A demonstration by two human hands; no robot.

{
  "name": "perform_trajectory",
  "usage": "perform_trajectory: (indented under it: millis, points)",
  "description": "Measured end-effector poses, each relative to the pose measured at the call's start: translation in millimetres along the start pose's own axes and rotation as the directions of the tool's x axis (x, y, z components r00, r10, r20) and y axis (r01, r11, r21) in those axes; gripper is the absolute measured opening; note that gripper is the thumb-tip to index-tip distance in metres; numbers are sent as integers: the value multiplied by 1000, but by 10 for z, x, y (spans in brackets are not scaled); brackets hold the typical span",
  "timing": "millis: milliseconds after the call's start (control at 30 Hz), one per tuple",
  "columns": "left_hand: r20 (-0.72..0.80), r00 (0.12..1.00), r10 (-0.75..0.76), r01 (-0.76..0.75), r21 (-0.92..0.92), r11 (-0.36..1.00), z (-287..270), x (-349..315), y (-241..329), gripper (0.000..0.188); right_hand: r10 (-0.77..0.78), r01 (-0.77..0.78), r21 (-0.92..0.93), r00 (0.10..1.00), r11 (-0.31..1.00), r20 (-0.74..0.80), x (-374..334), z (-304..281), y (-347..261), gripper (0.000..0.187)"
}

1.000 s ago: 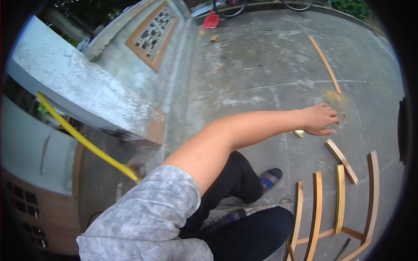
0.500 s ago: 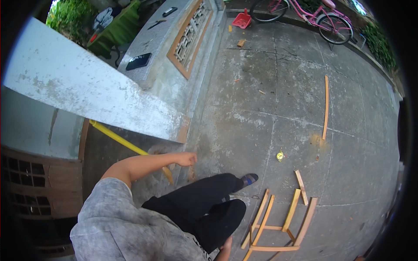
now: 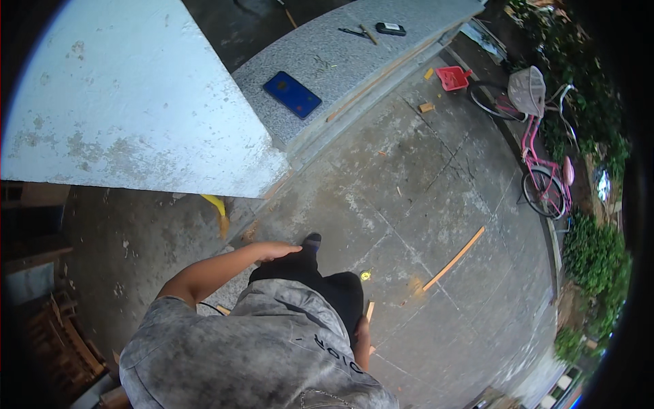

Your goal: Assembling a wooden chair using a hammer and nails.

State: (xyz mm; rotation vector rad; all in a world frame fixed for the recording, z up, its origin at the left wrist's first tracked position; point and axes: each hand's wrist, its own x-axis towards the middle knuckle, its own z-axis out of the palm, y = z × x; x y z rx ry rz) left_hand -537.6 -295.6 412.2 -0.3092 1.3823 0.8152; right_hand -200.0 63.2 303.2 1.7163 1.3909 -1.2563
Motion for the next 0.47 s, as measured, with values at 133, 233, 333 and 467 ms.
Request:
perform_trajectory:
  millis: [133, 233, 333, 467]
  points:
    - [-112, 985, 131, -150, -192, 970, -269, -63, 601, 68, -155, 5, 366, 910, 931, 383, 172, -480, -1755, 68]
    - [-298, 943, 146, -279, -473, 835, -444, 139, 634, 61, -155, 155, 13, 979, 988, 134, -429, -366, -3315, 68]
    - [-460, 885, 75, -354, -558, 751, -469, 478, 720, 56, -501, 531, -11, 807, 847, 313, -345, -428, -4439, 64]
    - [-579, 802, -143, -242, -535, 810, -296, 1212, 400, 54, -682, 830, -173, 538, 530, 496, -48, -139, -6122, 68]
